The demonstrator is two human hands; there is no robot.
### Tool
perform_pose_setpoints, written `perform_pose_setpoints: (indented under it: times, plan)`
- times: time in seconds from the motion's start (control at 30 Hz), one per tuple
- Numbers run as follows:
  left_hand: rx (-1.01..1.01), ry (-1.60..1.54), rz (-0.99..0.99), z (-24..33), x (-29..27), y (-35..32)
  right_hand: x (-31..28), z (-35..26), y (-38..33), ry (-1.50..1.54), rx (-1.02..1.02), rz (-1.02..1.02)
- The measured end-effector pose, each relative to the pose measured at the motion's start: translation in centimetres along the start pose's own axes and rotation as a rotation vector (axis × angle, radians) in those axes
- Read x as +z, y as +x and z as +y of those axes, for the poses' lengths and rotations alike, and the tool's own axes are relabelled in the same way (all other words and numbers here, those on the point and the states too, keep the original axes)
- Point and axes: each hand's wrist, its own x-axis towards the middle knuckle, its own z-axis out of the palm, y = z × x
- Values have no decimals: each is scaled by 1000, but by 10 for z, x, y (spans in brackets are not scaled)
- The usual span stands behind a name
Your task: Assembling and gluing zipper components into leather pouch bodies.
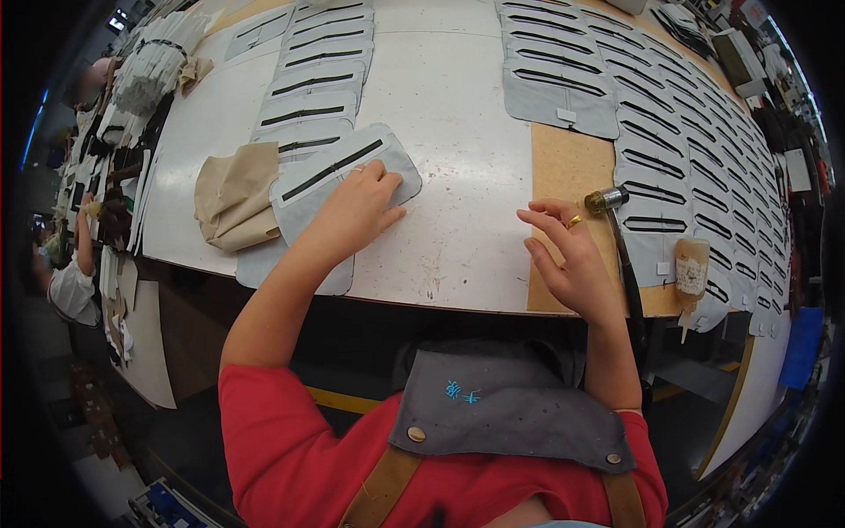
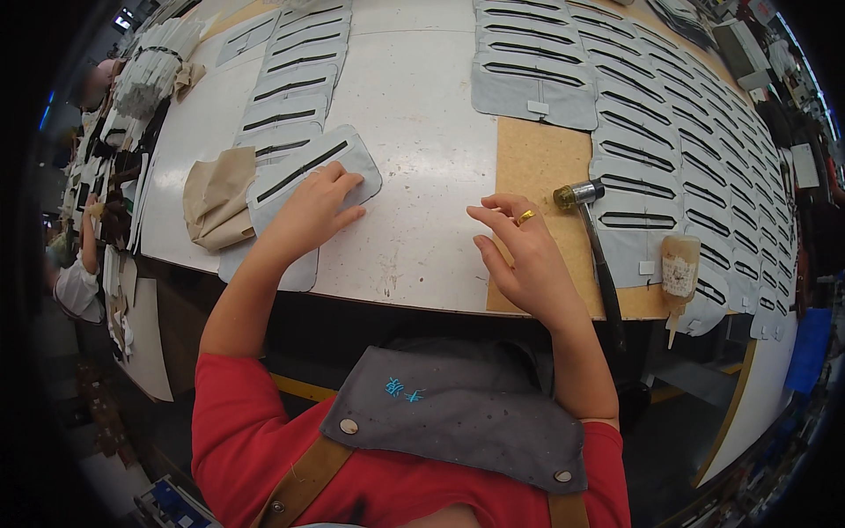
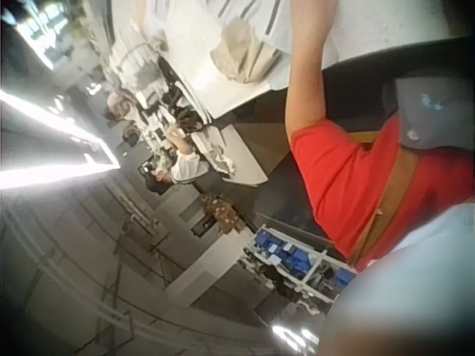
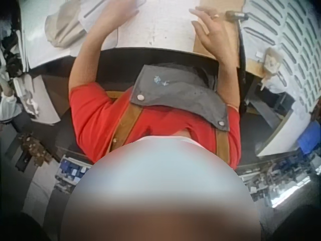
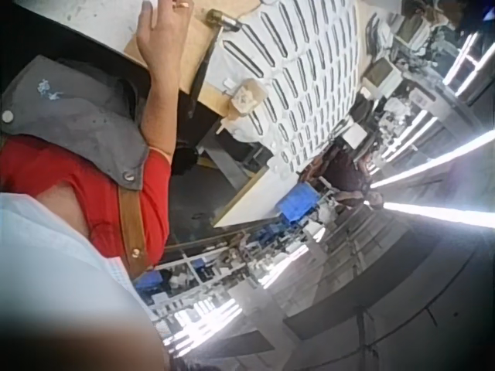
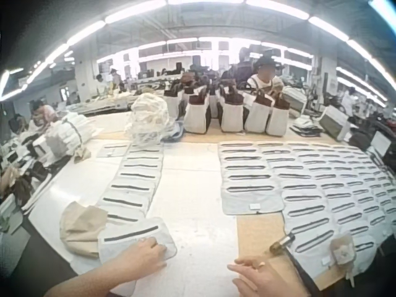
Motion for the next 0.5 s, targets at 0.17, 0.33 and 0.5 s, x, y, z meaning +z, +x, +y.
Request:
perform_pose_setpoints:
  times: [0.17,0.33,0.5]
  plan:
    - [-16,94,-28,-2,5,4,4,6,1,-20,-71,-18]
    - [155,-239,253,55,1,-2,14,28,-1,382,185,106]
    - [255,-480,168,121,27,-15,10,31,16,691,614,32]
